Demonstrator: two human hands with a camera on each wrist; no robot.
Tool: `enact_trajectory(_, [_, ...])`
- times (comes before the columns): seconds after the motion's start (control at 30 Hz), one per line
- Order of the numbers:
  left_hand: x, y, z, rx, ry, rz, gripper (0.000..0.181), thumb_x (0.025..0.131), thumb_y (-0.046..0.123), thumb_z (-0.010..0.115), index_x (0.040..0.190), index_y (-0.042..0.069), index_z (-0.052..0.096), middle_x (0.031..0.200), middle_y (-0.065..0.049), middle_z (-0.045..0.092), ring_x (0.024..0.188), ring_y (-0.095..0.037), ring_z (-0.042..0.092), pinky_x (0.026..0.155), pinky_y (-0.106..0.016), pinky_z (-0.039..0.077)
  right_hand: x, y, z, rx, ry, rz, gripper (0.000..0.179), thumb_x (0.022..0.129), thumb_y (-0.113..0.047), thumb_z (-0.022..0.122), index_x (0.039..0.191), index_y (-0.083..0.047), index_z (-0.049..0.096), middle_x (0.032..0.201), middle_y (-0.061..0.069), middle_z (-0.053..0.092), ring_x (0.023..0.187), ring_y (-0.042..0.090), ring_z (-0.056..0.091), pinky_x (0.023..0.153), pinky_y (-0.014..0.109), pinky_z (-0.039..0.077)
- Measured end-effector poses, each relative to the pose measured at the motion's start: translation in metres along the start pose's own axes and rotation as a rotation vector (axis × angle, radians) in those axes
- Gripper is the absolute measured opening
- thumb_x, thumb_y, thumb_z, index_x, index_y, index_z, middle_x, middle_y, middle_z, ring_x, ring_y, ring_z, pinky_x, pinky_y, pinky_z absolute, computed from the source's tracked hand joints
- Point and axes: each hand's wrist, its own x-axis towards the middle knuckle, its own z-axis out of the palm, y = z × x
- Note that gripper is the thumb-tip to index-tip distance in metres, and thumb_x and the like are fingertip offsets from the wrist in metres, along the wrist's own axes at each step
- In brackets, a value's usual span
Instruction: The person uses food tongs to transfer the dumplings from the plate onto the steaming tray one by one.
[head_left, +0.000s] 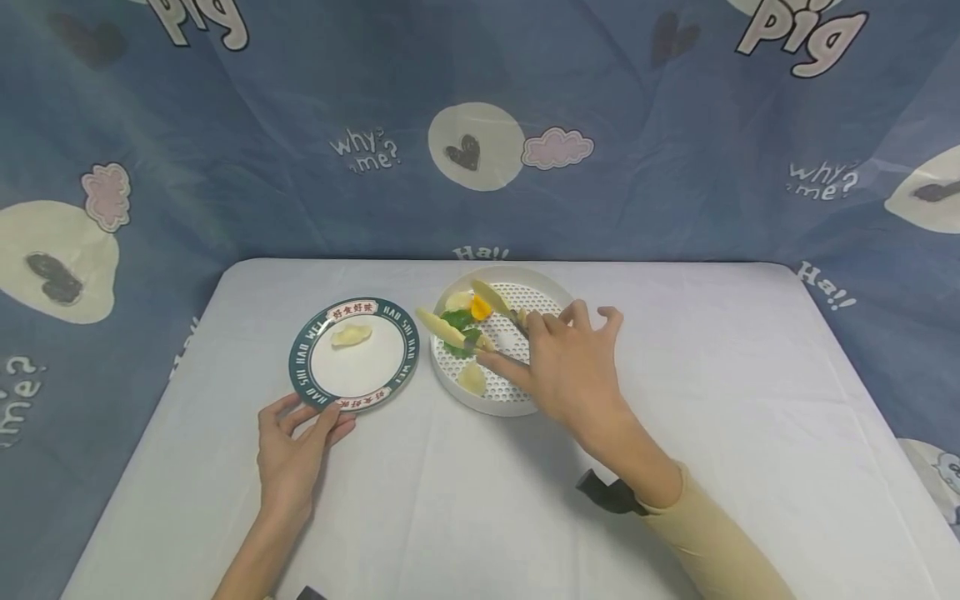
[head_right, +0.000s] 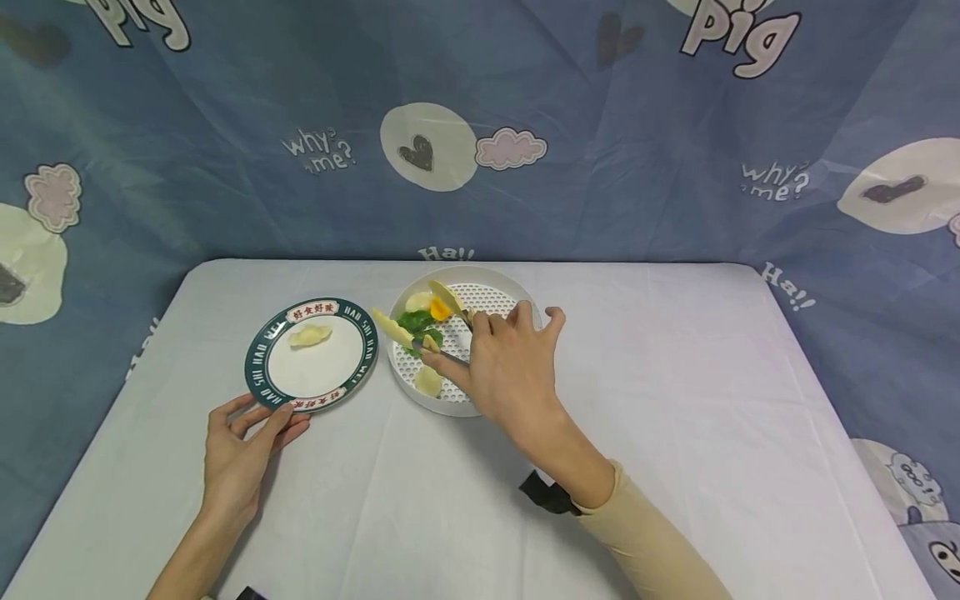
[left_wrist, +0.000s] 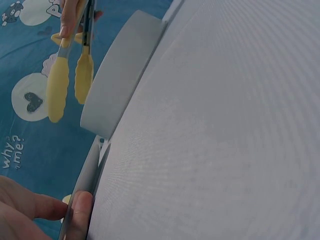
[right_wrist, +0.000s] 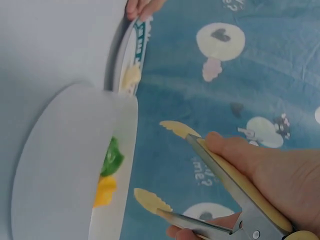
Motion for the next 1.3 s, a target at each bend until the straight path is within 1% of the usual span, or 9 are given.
enact_trajectory(0.17, [-0.001,0.000,-0.001,-0.006,-0.006,-0.001,0.078,0.111,0.023,0.063,0.168,0.008,0.012,0.152,-0.022,0.049,0.081,0.015,0.071,0.090,-0.013,0.070,0.003,-0.011,0.004,-0.005,0.009,-0.027,0.087,0.092,-0.091,0.050,0.118,-0.012,0.075,0.100,0.005,0.081,0.114,0.037,0.062,0.112,0.077,0.041])
enact_trajectory(0.27, [0.000,0.001,-0.001,-0.018,-0.010,-0.002,0.078,0.111,0.022,0.062,0.168,0.007,0.011,0.152,-0.021,0.048,0.083,0.013,0.072,0.091,-0.013,0.070,0.004,-0.017,0.006,0.000,0.024,-0.042,0.084,0.092,-0.088,0.055,0.120,-0.012,0.076,0.103,0.008,0.082,0.114,0.038,0.062,0.112,0.076,0.042])
enact_trajectory(0.4, [0.000,0.001,-0.002,-0.019,-0.015,0.000,0.077,0.111,0.022,0.061,0.168,0.007,0.011,0.152,-0.021,0.047,0.083,0.012,0.072,0.091,-0.013,0.069,0.005,-0.023,0.009,0.009,0.048,-0.062,0.079,0.091,-0.085,0.060,0.117,-0.011,0.076,0.098,0.008,0.081,0.110,0.035,0.062,0.110,0.074,0.042])
enact_trajectory(0.5, [0.000,0.001,-0.002,-0.008,-0.017,0.002,0.077,0.112,0.023,0.060,0.168,0.007,0.010,0.152,-0.022,0.047,0.082,0.013,0.072,0.091,-0.013,0.069,0.006,-0.029,0.012,-0.009,0.046,-0.081,0.079,0.092,-0.086,0.058,0.115,-0.012,0.074,0.095,0.005,0.080,0.110,0.034,0.060,0.110,0.073,0.043])
enact_trajectory(0.7, [0.000,0.001,-0.002,-0.001,-0.015,0.000,0.078,0.112,0.023,0.061,0.168,0.007,0.010,0.153,-0.022,0.048,0.081,0.014,0.071,0.090,-0.012,0.069,0.008,-0.047,0.016,-0.049,0.004,-0.127,0.086,0.094,-0.088,0.051,0.135,-0.015,0.071,0.119,0.005,0.082,0.120,0.034,0.059,0.114,0.078,0.045])
enact_trajectory(0.77, [0.000,0.001,-0.002,-0.007,-0.014,-0.001,0.078,0.111,0.022,0.061,0.168,0.007,0.011,0.154,-0.022,0.047,0.080,0.014,0.072,0.090,-0.012,0.069,0.010,-0.052,0.018,-0.059,0.001,-0.142,0.087,0.094,-0.089,0.049,0.138,-0.017,0.071,0.122,0.004,0.081,0.120,0.034,0.059,0.114,0.077,0.045])
enact_trajectory(0.9, [0.001,0.001,-0.002,-0.017,-0.016,0.000,0.078,0.111,0.022,0.061,0.168,0.007,0.011,0.154,-0.023,0.047,0.080,0.014,0.072,0.090,-0.013,0.069,0.012,-0.062,0.022,-0.060,0.025,-0.176,0.084,0.094,-0.089,0.049,0.128,-0.016,0.073,0.116,0.004,0.081,0.119,0.032,0.059,0.112,0.074,0.047])
enact_trajectory(1.13, [0.000,0.001,-0.002,-0.020,-0.012,0.010,0.078,0.111,0.021,0.061,0.168,0.007,0.011,0.154,-0.024,0.047,0.080,0.014,0.071,0.089,-0.013,0.070,0.020,-0.078,0.030,-0.060,0.027,-0.228,0.078,0.095,-0.087,0.050,0.117,-0.016,0.073,0.117,-0.001,0.080,0.118,0.028,0.061,0.114,0.074,0.047])
enact_trajectory(1.3, [0.000,0.001,-0.001,-0.012,-0.012,0.018,0.078,0.111,0.022,0.062,0.168,0.006,0.011,0.154,-0.025,0.047,0.080,0.015,0.071,0.089,-0.012,0.070,0.026,-0.087,0.035,-0.051,0.023,-0.247,0.075,0.097,-0.084,0.051,0.119,-0.016,0.074,0.112,-0.002,0.080,0.117,0.028,0.060,0.115,0.073,0.047])
